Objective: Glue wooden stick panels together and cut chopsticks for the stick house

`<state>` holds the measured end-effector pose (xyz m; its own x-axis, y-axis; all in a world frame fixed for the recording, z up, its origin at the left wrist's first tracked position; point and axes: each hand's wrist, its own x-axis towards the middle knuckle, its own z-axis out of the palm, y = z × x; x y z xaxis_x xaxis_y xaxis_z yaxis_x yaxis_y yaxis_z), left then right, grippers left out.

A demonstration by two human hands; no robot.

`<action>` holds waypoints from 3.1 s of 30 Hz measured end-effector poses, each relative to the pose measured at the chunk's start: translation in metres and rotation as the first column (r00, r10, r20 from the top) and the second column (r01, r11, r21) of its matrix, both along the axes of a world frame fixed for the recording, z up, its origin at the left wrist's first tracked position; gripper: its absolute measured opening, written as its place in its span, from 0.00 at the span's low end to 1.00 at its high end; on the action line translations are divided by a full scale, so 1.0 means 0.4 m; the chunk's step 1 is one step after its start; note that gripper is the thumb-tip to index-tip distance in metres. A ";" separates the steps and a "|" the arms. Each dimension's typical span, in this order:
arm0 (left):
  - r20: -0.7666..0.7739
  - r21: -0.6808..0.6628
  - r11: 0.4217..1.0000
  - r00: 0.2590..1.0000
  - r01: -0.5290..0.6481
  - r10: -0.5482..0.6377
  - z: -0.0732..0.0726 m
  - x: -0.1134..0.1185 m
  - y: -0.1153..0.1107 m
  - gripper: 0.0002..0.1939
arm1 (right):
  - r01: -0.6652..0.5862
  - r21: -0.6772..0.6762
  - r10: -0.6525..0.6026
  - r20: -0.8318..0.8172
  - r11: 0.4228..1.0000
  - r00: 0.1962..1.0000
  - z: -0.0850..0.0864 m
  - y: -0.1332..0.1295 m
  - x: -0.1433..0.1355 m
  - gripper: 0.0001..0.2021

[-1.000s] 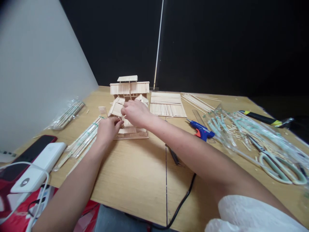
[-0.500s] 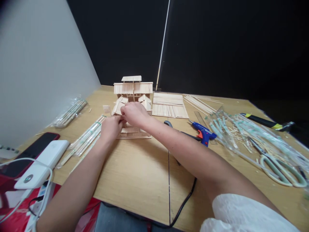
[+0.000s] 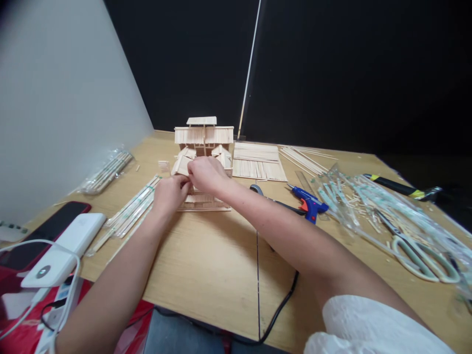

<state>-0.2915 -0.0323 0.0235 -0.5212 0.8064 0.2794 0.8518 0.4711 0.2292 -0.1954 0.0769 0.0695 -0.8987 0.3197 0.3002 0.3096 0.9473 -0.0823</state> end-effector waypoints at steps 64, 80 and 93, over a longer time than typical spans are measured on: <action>0.044 0.056 0.997 0.998 0.044 -0.046 -0.010 -0.002 -0.002 0.13 | -0.436 0.475 0.246 0.410 0.764 0.878 0.041 0.038 0.054 0.11; 0.064 0.111 0.993 0.996 0.047 -0.055 -0.017 -0.005 -0.002 0.12 | -0.396 0.464 0.230 0.375 0.792 0.898 0.027 0.046 0.056 0.09; 0.048 0.118 0.992 0.997 0.047 -0.053 -0.018 -0.005 -0.003 0.11 | -0.351 0.472 0.217 0.315 0.809 0.924 0.004 0.059 0.065 0.10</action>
<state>-0.2935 -0.0334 0.0163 -0.4972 0.7951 0.3473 0.8593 0.3960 0.3237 -0.1695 0.1006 0.0711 -0.9882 -0.1009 0.1153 -0.0340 0.8784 0.4768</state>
